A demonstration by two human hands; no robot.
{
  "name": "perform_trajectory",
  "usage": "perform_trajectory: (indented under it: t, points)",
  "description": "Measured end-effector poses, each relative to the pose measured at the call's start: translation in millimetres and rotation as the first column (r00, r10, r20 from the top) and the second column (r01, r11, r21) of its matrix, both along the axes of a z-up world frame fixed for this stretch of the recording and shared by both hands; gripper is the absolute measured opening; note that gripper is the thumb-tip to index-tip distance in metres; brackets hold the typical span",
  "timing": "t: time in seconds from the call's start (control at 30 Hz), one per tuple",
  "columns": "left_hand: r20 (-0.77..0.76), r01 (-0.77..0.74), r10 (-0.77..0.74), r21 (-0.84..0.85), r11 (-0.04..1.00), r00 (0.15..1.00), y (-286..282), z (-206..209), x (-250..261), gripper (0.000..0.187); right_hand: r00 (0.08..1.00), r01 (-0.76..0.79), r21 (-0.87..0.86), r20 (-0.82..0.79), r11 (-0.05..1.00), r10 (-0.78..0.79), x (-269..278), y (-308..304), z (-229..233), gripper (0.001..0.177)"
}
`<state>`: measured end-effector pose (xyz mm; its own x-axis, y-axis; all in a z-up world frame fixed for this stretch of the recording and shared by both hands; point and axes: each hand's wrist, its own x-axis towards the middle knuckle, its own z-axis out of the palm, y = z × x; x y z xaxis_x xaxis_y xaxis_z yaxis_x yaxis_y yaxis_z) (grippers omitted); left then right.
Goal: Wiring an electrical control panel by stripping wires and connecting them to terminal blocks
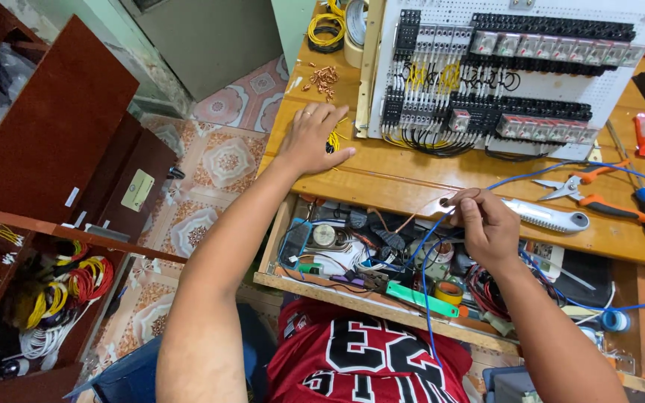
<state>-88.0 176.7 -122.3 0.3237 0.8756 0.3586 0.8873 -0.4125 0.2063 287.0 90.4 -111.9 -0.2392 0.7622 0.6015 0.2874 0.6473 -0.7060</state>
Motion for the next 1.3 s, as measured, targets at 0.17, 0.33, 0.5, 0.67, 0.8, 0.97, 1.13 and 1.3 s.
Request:
perform_trajectory:
  t: [0.17, 0.33, 0.5, 0.67, 0.8, 0.97, 1.13, 1.3]
  points:
    - [-0.016, 0.079, -0.079, 0.044, 0.996, 0.997, -4, 13, 3, 0.074, 1.0, 0.011, -0.008, 0.002, 1.0, -0.011, 3, 1, 2, 0.025]
    - [-0.097, 0.105, -0.109, -0.042, 0.994, 0.989, -1, 15, 2, 0.075, 1.0, 0.02, -0.013, -0.002, 1.0, -0.02, 4, 1, -2, 0.024]
    - [-0.1, 0.104, -0.109, -0.051, 0.993, 0.989, 4, 3, -2, 0.08, 0.999, 0.042, -0.009, 0.032, 0.999, -0.041, 6, 2, -5, 0.021]
    - [-0.066, 0.104, -0.106, -0.033, 0.994, 0.992, 0, 8, 0, 0.076, 0.998, 0.045, -0.014, 0.037, 0.999, -0.044, 3, 0, 1, 0.021]
    - [-0.081, 0.125, -0.124, 0.006, 0.992, 0.989, 13, -11, -5, 0.075, 0.998, 0.044, -0.036, 0.048, 0.998, -0.042, 4, 1, -1, 0.021]
    - [-0.103, 0.14, -0.136, 0.033, 0.99, 0.985, 10, -8, -5, 0.067, 0.999, 0.044, -0.039, -0.006, 0.998, -0.045, 1, 0, 6, 0.021]
    - [-0.124, 0.099, -0.097, 0.016, 0.995, 0.988, 7, -13, -10, 0.07, 1.0, 0.019, -0.044, -0.006, 0.999, -0.02, 1, -1, 8, 0.021]
    - [0.013, 0.116, -0.116, -0.023, 0.993, 0.993, 2, -11, -11, 0.075, 1.0, 0.013, -0.034, -0.007, 0.999, -0.013, 1, -1, 10, 0.021]
